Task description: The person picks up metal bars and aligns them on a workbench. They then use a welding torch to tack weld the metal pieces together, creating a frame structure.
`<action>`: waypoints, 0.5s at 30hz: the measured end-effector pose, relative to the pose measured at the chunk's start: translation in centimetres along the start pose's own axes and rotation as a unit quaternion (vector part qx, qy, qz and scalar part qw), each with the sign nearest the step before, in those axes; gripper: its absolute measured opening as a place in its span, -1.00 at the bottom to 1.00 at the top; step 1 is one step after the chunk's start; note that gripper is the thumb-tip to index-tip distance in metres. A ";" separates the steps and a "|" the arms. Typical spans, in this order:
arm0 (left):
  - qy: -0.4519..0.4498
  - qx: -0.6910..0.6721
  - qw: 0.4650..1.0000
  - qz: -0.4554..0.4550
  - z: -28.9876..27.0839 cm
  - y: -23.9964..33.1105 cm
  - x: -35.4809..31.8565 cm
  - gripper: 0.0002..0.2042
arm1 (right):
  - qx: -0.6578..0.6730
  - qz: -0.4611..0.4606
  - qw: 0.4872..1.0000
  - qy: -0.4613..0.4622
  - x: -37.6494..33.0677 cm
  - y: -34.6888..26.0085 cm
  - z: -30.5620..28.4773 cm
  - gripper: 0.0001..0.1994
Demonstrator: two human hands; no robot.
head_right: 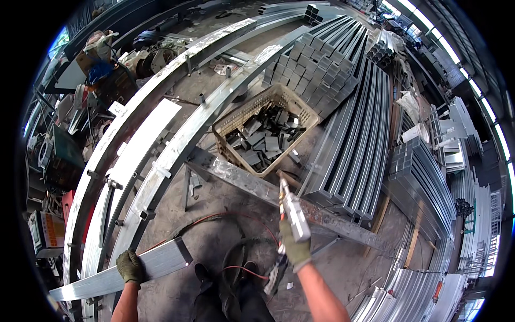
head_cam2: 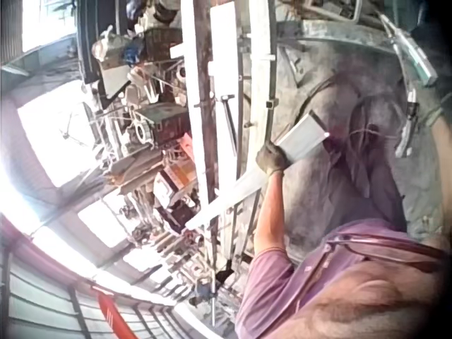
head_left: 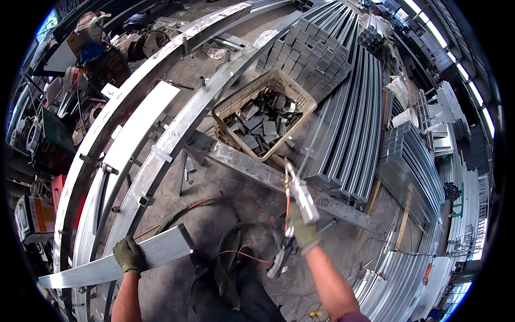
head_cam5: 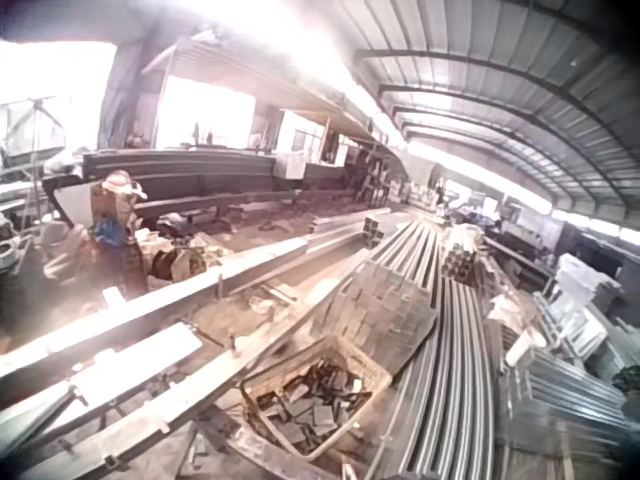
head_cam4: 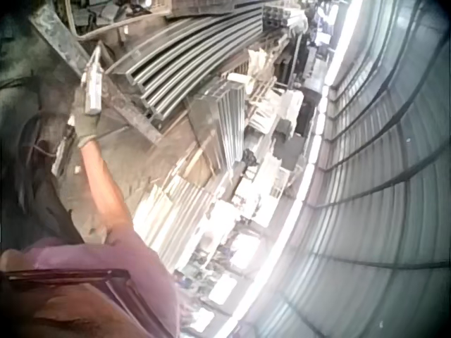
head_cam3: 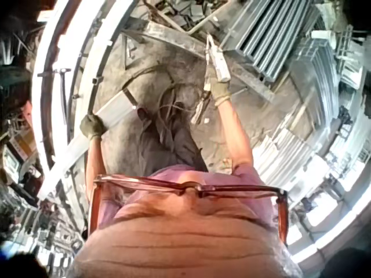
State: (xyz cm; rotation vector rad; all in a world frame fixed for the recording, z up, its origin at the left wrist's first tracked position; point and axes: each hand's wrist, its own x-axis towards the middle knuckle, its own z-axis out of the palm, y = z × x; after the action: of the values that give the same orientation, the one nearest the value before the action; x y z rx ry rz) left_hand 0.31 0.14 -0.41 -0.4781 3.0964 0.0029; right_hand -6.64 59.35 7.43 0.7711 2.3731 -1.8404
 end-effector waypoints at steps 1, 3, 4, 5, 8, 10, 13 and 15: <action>0.001 0.001 1.000 -0.008 -0.3 -0.1 0.3 -0.60 | 0.014 0.005 1.000 0.025 3.4 -0.2 -0.4 -0.62; 0.004 0.002 1.000 -0.014 0.2 -0.2 0.0 -0.58 | 0.058 0.024 0.996 0.056 10.8 0.4 -0.8 -0.64; 0.011 -0.005 1.000 -0.008 0.4 -0.1 0.1 -0.59 | 0.094 0.035 0.993 0.064 14.6 1.4 -1.4 -0.63; 0.014 -0.013 1.000 0.001 0.5 0.2 0.1 -0.60 | 0.133 0.051 0.987 0.073 18.3 2.8 -2.0 -0.62; 0.015 -0.038 0.999 0.017 0.4 1.1 0.4 -0.62 | 0.053 0.154 0.964 0.209 26.5 6.9 -4.7 -0.49; 0.008 -0.019 1.000 0.019 0.9 0.2 0.6 -0.61 | -0.100 0.116 0.946 0.287 29.0 8.9 -4.4 -0.40; 0.003 0.005 1.000 -0.017 -1.2 -2.5 -1.5 -0.60 | 0.023 0.130 0.973 0.191 26.8 9.0 1.5 -0.57; 0.026 -0.006 1.000 -0.010 -1.0 -2.8 -1.1 -0.58 | -0.118 0.103 0.966 0.204 24.5 9.6 2.3 -0.62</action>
State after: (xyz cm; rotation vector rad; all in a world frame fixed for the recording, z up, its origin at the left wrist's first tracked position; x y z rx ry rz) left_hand 2.22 -2.14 0.59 -0.5191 3.1440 0.0085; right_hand -24.77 67.64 -9.87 1.4177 2.5504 -1.3920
